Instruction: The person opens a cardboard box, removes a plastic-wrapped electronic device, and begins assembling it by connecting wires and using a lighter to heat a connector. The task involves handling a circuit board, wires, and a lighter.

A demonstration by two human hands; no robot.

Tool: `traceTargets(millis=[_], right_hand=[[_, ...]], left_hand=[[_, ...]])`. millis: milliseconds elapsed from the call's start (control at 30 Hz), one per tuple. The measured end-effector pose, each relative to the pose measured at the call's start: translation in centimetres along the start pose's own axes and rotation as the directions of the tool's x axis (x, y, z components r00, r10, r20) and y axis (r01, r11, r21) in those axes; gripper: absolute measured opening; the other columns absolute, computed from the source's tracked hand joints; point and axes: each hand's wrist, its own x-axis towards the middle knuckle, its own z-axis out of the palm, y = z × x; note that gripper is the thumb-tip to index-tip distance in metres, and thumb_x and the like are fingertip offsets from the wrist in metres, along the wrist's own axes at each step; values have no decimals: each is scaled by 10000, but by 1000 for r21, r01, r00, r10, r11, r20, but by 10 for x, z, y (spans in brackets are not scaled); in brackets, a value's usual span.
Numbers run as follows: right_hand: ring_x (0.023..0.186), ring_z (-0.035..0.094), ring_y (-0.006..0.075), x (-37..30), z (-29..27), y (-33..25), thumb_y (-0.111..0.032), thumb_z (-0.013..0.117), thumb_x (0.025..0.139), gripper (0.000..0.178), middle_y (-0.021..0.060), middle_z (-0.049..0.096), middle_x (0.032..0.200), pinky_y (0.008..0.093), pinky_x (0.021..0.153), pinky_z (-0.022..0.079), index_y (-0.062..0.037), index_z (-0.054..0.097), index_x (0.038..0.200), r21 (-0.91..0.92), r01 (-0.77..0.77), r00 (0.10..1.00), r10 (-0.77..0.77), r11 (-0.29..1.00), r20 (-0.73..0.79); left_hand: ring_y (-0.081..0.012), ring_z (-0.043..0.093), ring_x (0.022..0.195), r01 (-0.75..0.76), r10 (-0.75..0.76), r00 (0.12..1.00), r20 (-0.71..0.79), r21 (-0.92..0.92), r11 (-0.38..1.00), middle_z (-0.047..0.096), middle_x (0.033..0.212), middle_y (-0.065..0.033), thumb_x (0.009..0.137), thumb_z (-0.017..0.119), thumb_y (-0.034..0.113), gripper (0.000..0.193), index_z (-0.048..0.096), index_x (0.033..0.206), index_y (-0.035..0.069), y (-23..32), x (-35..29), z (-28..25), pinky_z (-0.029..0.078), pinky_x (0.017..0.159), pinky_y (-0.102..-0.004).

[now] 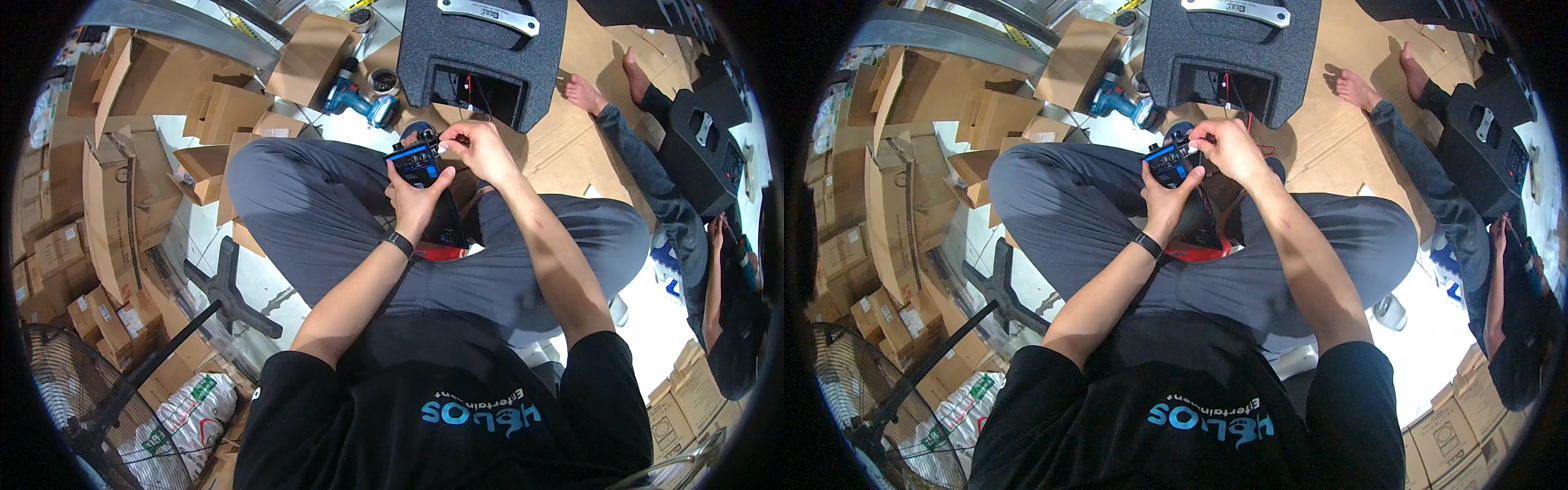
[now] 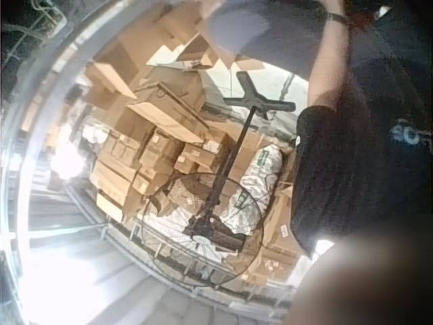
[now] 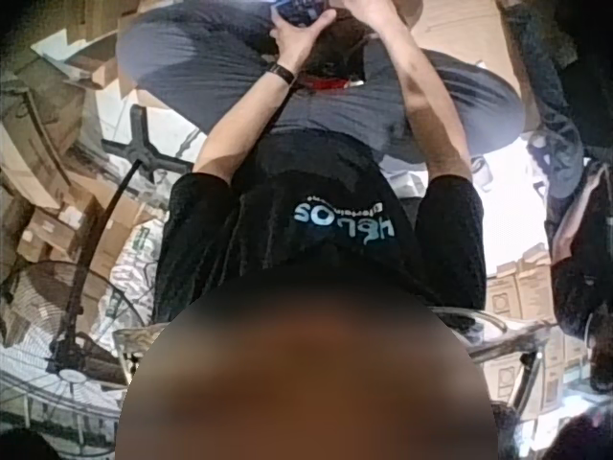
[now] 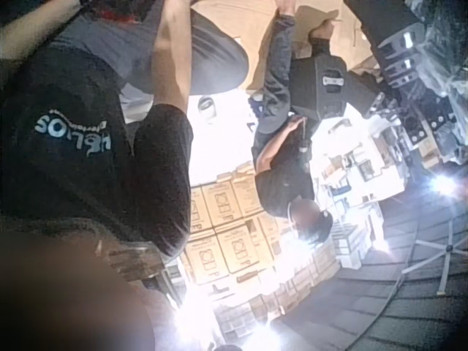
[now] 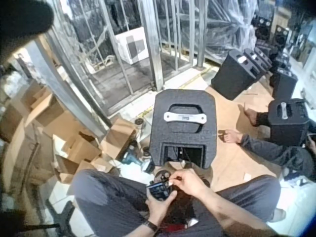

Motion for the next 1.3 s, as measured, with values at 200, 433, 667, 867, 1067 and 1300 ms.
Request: traceTargets(millis=[200,433,667,867,1067,1300], right_hand=[[978,736,364,2,-1,3,-45,724,897,152,184,759,1020,427,869,575,-2,744,1041,-134,115,993,-109,984,51],[954,727,385,2,-1,2,-18,701,881,164,186,750,969,451,841,571,-11,745,1039,-178,218,976,-212,960,52],[918,720,386,-2,-3,0,30,668,857,168,179,730,955,452,810,572,-18,744,998,-203,295,955,-288,934,64],[917,712,377,-5,1,2,41,662,842,181,168,717,967,453,817,570,-21,741,993,-215,291,956,-288,932,45],[915,704,368,-7,5,6,57,664,821,197,150,702,946,450,818,568,-21,737,987,-249,298,954,-295,921,52],[944,711,390,-9,11,5,-11,666,880,151,172,721,982,481,836,574,-64,748,996,-256,232,971,-237,938,10]], left_hand=[[-508,436,1355,-12,12,1000,8,-9,1000,387,1439,-404,605,919,688,1511,67,1633,-19,-3,0,-1,375,1153,-513],[-479,466,1353,18,-18,1000,17,-27,999,409,1446,-394,596,928,679,1512,92,1630,-41,-1,-1,-3,387,1152,-481],[-402,546,1335,-3,3,1000,-6,-35,999,493,1451,-339,601,954,618,1458,166,1612,-76,-2,-1,-2,424,1142,-412],[-385,554,1326,-7,7,1000,-6,-33,999,508,1447,-316,606,958,601,1434,187,1603,-84,-1,-3,-4,420,1145,-407],[-389,547,1331,-24,24,1000,3,-47,999,507,1449,-317,605,957,604,1432,191,1601,-84,-5,0,-3,408,1153,-407],[-425,485,1385,32,-31,999,19,-43,999,446,1489,-357,578,945,653,1474,187,1604,-85,-7,1,-3,370,1181,-429]])
